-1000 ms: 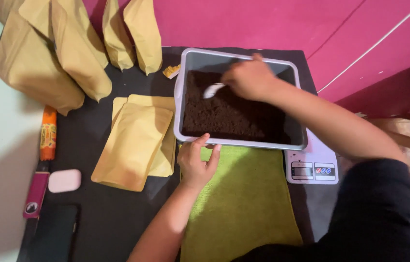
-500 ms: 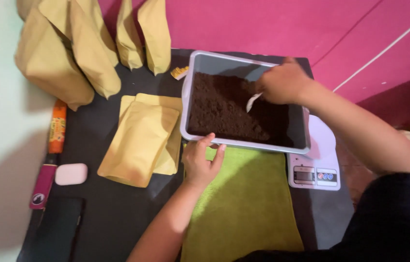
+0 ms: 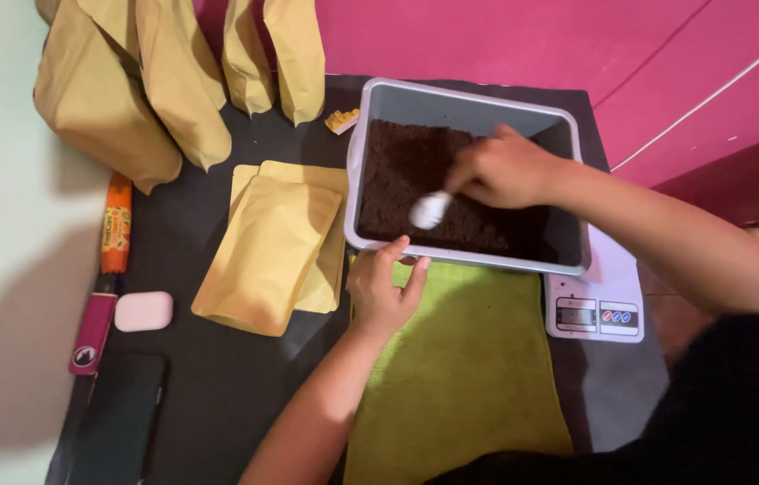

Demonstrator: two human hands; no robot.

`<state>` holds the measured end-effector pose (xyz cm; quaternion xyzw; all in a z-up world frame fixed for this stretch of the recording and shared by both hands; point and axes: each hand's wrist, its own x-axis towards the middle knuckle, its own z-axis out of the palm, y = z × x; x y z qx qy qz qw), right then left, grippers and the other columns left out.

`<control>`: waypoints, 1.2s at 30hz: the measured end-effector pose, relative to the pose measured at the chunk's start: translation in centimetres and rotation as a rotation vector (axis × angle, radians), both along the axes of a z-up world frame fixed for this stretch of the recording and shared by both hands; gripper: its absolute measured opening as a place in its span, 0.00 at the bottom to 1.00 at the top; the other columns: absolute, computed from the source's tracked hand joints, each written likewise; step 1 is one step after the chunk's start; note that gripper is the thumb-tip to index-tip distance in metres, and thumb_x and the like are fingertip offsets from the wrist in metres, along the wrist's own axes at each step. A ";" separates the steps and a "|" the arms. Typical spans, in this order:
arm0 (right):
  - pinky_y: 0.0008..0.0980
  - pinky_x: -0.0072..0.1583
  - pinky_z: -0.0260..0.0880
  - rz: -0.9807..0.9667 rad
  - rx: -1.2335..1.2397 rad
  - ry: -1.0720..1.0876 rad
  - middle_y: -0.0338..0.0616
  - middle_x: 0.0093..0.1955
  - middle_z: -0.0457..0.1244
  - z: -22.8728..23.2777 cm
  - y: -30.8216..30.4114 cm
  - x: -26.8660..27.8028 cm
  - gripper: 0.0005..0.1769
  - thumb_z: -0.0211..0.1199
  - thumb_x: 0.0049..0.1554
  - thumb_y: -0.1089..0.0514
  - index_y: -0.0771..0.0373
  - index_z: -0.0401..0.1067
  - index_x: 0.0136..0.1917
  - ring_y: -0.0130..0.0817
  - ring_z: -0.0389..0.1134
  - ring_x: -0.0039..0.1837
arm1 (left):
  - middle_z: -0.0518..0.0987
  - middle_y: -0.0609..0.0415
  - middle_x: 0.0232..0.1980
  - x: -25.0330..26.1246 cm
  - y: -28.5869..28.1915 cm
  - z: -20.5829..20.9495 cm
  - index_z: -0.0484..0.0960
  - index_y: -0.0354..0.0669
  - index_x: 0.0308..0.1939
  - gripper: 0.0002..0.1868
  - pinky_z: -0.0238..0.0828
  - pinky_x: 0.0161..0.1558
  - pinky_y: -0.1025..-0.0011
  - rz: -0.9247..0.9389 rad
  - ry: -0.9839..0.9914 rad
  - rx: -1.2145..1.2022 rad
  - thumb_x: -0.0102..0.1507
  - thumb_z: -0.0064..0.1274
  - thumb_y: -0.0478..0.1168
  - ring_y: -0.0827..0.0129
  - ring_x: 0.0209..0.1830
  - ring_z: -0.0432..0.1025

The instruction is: Scooping coffee grounds from a storage bin into paper bags and weighing them on a digital scale for packaging.

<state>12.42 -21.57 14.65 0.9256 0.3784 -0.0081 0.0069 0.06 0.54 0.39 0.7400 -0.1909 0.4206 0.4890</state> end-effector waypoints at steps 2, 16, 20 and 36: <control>0.52 0.50 0.72 0.021 0.013 0.098 0.36 0.44 0.73 1.4 -4.1 -0.9 0.11 0.65 0.51 0.54 0.41 0.83 0.47 0.43 0.75 0.52 | 0.81 0.55 0.32 0.2 -0.1 -0.1 0.83 0.40 0.49 0.19 0.76 0.39 0.61 0.007 -0.004 -0.004 0.61 0.63 0.48 0.58 0.31 0.77; 0.46 0.63 0.70 -0.255 -0.578 0.212 0.38 0.49 0.75 4.9 1.3 -0.3 0.16 0.54 0.58 0.46 0.30 0.83 0.51 0.45 0.76 0.57 | 0.80 0.54 0.32 0.2 -0.3 -0.3 0.84 0.39 0.50 0.20 0.76 0.38 0.60 0.018 -0.001 0.011 0.60 0.64 0.47 0.56 0.31 0.77; 0.49 0.59 0.71 -0.092 -0.391 0.093 0.42 0.44 0.75 2.0 6.7 4.0 0.13 0.58 0.57 0.44 0.37 0.84 0.48 0.49 0.77 0.52 | 0.81 0.54 0.33 0.3 -0.3 -0.1 0.84 0.39 0.49 0.19 0.76 0.39 0.61 0.007 -0.012 0.001 0.59 0.65 0.47 0.56 0.32 0.78; 0.48 0.68 0.67 -0.256 -0.459 0.227 0.21 0.51 0.74 6.5 -5.6 -3.9 0.13 0.59 0.57 0.47 0.30 0.83 0.50 0.32 0.76 0.55 | 0.83 0.53 0.39 -0.1 -0.3 0.1 0.81 0.39 0.50 0.18 0.75 0.41 0.63 -0.002 0.024 0.026 0.63 0.62 0.46 0.59 0.36 0.78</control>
